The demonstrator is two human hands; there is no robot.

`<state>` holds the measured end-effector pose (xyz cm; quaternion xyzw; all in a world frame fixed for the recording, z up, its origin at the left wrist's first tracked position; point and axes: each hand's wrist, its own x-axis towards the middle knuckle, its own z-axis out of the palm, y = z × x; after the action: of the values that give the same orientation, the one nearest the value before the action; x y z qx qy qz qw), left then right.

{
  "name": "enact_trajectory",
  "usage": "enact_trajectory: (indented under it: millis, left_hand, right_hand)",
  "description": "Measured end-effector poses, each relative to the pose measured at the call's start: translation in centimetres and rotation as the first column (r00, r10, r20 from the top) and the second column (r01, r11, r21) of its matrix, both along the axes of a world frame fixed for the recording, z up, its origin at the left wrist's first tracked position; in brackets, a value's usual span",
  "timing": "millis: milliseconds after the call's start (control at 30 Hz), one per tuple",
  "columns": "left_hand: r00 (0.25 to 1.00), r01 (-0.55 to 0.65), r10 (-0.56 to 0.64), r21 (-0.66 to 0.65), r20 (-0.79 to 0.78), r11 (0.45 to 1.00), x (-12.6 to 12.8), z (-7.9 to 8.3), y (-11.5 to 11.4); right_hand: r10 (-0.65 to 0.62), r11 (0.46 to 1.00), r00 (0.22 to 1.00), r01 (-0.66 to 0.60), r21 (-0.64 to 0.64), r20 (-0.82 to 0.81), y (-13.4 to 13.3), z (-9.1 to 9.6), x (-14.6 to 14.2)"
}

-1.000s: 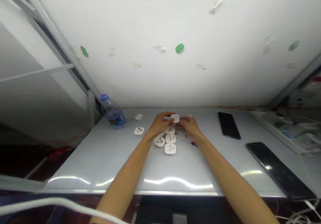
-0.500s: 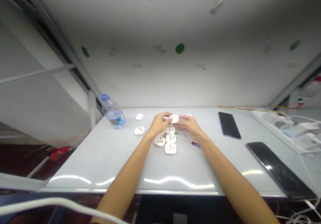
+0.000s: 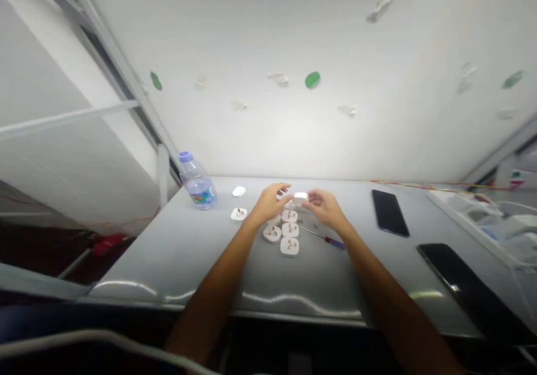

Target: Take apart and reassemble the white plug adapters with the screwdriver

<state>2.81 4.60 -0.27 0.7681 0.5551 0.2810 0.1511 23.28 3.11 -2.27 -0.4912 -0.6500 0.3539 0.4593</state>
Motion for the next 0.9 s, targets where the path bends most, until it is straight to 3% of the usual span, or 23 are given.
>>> enact_trajectory:
  millis: [33, 100, 200, 333, 433, 500, 600, 667, 700, 767, 833, 900]
  left_hand:
    - [0.993, -0.09, 0.092, 0.024, -0.071, 0.996, -0.7, 0.1, 0.1]
    - [0.964, -0.23, 0.233, 0.04, -0.129, 0.972, -2.3, 0.1, 0.4]
    - [0.889, -0.413, 0.397, -0.027, -0.228, 0.91, -4.3, -0.3, 0.5]
    - [0.863, -0.444, 0.4, -0.086, -0.308, 0.892, -5.2, -0.8, 0.6]
    - [0.877, -0.407, 0.361, -0.09, -0.319, 0.909, -5.0, -0.8, 0.7]
    - [0.89, -0.378, 0.335, -0.09, -0.31, 0.921, -4.9, -0.7, 0.8]
    - [0.91, -0.333, 0.302, -0.066, -0.286, 0.941, -4.7, -0.5, 1.1]
    - [0.946, -0.274, 0.267, -0.013, -0.183, 0.962, -4.1, -0.4, 1.3]
    - [0.967, -0.244, 0.243, 0.002, -0.08, 0.97, -3.7, -0.3, 1.3]
    - [0.959, -0.174, 0.178, -0.038, 0.222, 0.984, -2.4, -0.3, 1.3]
    - [0.836, -0.054, 0.159, -0.209, 0.526, 0.976, -0.9, -0.3, 1.1]
    - [0.705, 0.095, 0.17, -0.329, 0.689, 0.94, 0.3, -0.2, 0.8]
  right_hand:
    - [-0.027, 0.998, 0.985, 0.015, 0.067, 0.173, 0.0, 0.1, 0.5]
    - [-0.058, 0.988, 0.87, -0.02, 0.152, 0.49, -0.1, 0.3, 1.4]
    - [-0.066, 0.984, 0.789, -0.051, 0.173, 0.611, -0.6, 0.5, 1.8]
    - [0.005, 0.978, 0.756, -0.139, 0.153, 0.655, -1.4, 0.4, 1.0]
    - [0.142, 0.963, 0.827, -0.243, 0.118, 0.543, -1.6, 0.2, 0.7]
    - [0.117, 0.977, 0.905, -0.179, 0.116, 0.409, -1.3, 0.1, 1.1]
    - [-0.124, 0.986, 0.939, 0.08, 0.146, 0.322, -0.4, 0.0, 2.4]
    - [-0.3, 0.951, 0.906, 0.26, 0.166, 0.297, 0.3, -0.2, 3.4]
    - [-0.429, 0.903, 0.86, 0.398, 0.162, 0.276, 0.6, -0.4, 3.7]
    - [-0.535, 0.843, 0.819, 0.534, 0.065, 0.209, 1.0, -0.7, 4.1]
    - [-0.529, 0.836, 0.839, 0.541, -0.095, 0.128, 1.4, -1.1, 3.9]
    - [-0.496, 0.839, 0.867, 0.494, -0.226, 0.053, 1.9, -1.5, 3.4]
